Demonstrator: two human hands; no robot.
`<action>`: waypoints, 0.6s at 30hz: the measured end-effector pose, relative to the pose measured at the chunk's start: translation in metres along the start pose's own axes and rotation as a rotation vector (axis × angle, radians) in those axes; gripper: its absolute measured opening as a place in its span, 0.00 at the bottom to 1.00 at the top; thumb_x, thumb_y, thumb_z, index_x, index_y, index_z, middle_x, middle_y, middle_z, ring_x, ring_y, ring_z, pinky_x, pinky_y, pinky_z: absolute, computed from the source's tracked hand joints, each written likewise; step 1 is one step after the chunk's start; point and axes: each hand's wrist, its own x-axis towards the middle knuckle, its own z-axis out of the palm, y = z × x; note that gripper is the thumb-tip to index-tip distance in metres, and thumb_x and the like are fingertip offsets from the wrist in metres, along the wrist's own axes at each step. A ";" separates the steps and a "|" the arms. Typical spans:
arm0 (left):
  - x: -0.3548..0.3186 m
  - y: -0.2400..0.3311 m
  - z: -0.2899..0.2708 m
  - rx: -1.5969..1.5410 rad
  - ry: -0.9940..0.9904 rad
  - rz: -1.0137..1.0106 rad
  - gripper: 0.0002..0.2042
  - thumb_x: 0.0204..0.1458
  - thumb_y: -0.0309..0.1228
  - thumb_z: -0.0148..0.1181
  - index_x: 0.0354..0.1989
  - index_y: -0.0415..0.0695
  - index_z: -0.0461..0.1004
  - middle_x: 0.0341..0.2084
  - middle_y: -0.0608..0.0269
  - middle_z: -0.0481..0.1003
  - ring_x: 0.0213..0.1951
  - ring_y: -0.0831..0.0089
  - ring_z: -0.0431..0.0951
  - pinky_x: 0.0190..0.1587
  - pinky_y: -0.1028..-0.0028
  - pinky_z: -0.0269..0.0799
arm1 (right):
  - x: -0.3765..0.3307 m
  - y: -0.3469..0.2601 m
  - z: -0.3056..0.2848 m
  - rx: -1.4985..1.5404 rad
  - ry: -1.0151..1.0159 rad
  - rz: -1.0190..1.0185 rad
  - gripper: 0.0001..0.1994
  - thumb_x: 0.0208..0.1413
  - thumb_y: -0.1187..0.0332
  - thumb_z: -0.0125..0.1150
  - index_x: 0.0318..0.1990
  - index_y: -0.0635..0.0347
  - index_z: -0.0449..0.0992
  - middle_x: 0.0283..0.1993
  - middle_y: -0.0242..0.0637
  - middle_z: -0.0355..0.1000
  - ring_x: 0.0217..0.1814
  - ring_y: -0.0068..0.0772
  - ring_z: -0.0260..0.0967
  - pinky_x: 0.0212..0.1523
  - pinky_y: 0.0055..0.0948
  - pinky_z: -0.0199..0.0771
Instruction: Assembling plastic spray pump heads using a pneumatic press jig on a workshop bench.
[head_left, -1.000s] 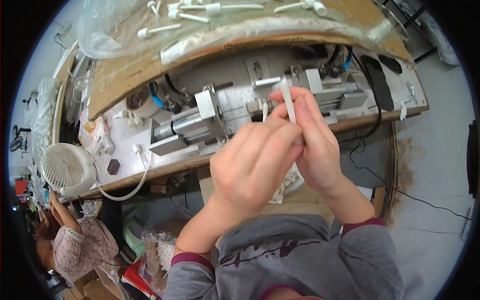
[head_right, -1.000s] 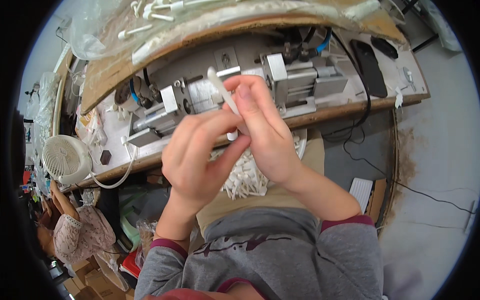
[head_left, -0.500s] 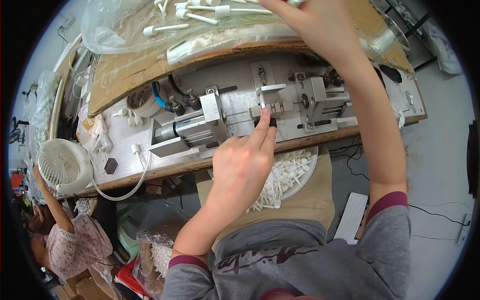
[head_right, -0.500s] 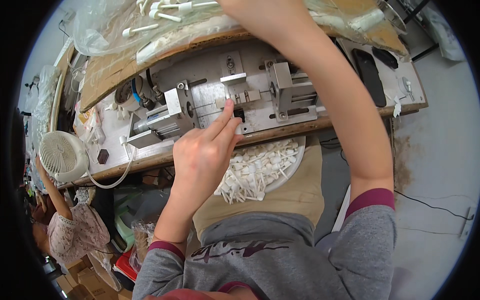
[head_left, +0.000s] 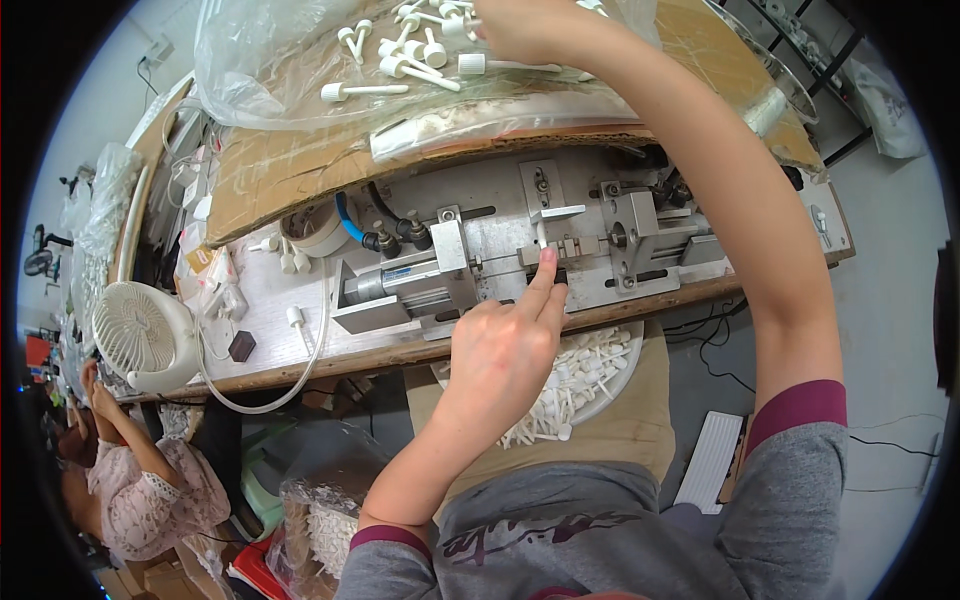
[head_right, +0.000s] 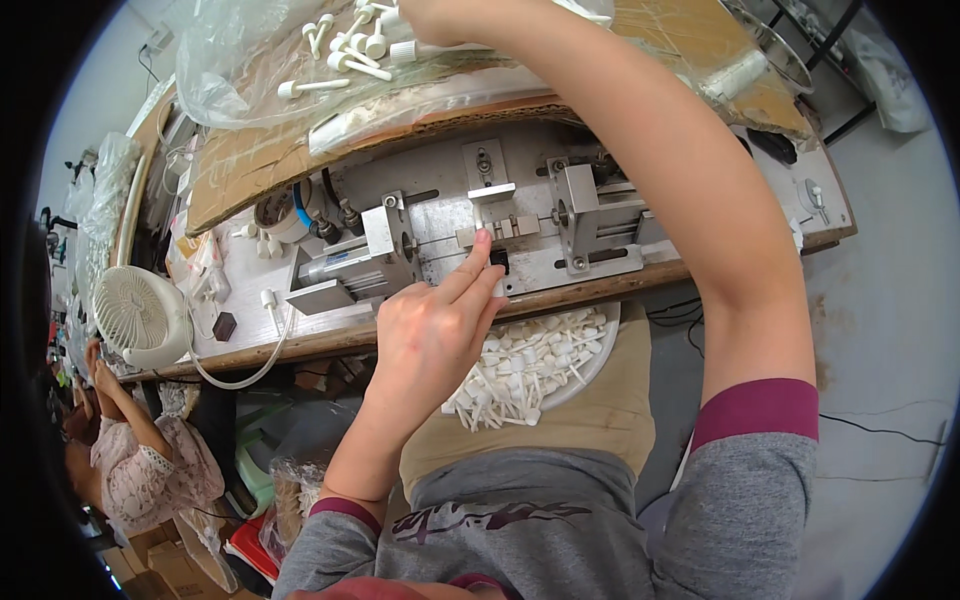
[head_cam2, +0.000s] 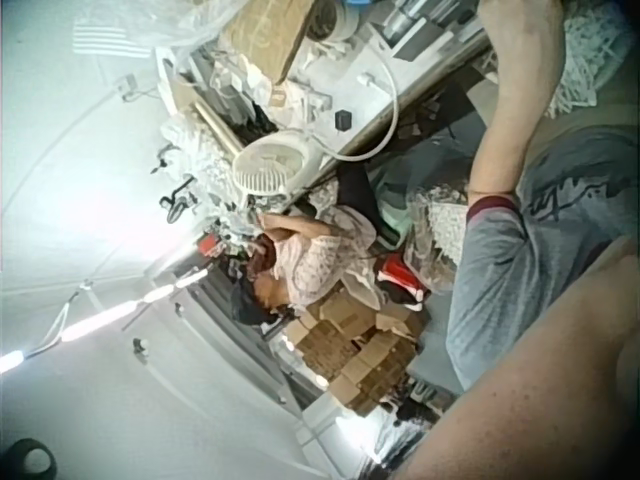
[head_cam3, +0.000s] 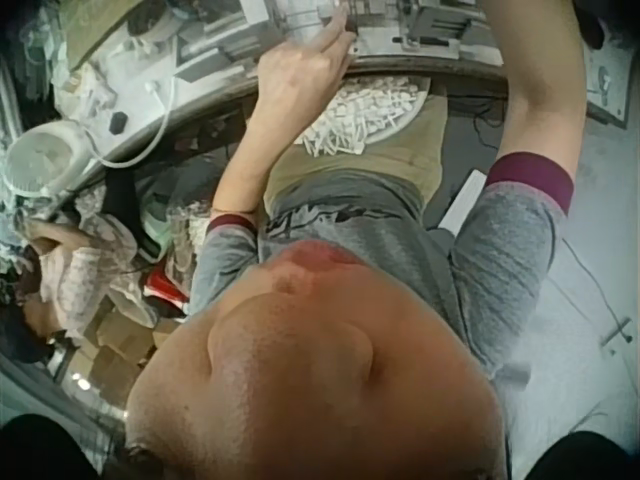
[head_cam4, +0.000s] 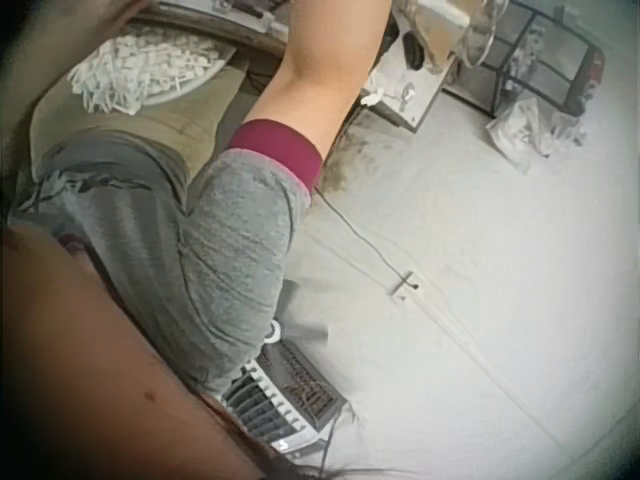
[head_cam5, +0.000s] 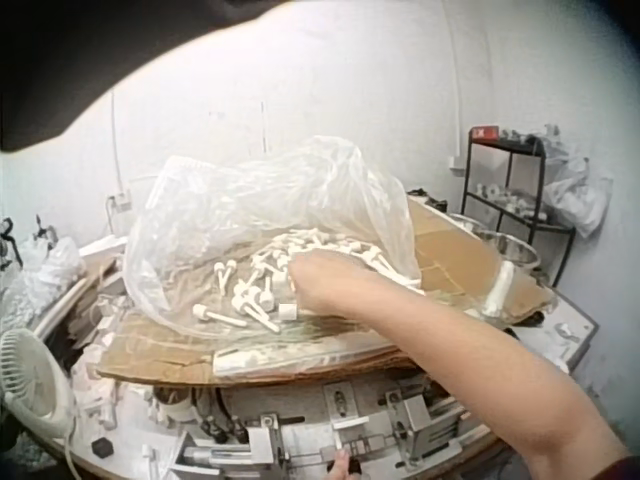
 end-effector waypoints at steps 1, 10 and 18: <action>0.000 0.000 0.001 -0.011 0.002 0.001 0.11 0.46 0.30 0.69 0.39 0.42 0.81 0.50 0.58 0.79 0.17 0.67 0.74 0.25 0.73 0.72 | -0.002 0.007 0.001 0.020 0.093 0.002 0.11 0.53 0.73 0.55 0.39 0.72 0.78 0.42 0.60 0.76 0.46 0.55 0.76 0.46 0.44 0.75; -0.006 0.003 -0.033 -0.924 0.149 -0.301 0.28 0.46 0.19 0.67 0.59 0.38 0.70 0.58 0.48 0.71 0.33 0.71 0.81 0.34 0.78 0.78 | -0.130 -0.014 -0.042 0.894 -0.097 -0.101 0.08 0.61 0.66 0.59 0.38 0.63 0.71 0.23 0.23 0.65 0.27 0.13 0.63 0.28 0.18 0.62; -0.004 0.004 -0.034 -0.898 0.266 -0.258 0.16 0.43 0.17 0.71 0.44 0.36 0.80 0.40 0.57 0.78 0.39 0.75 0.79 0.36 0.80 0.80 | -0.240 -0.038 -0.001 1.108 -0.196 -0.137 0.09 0.55 0.73 0.63 0.41 0.65 0.73 0.31 0.44 0.76 0.33 0.40 0.75 0.34 0.35 0.72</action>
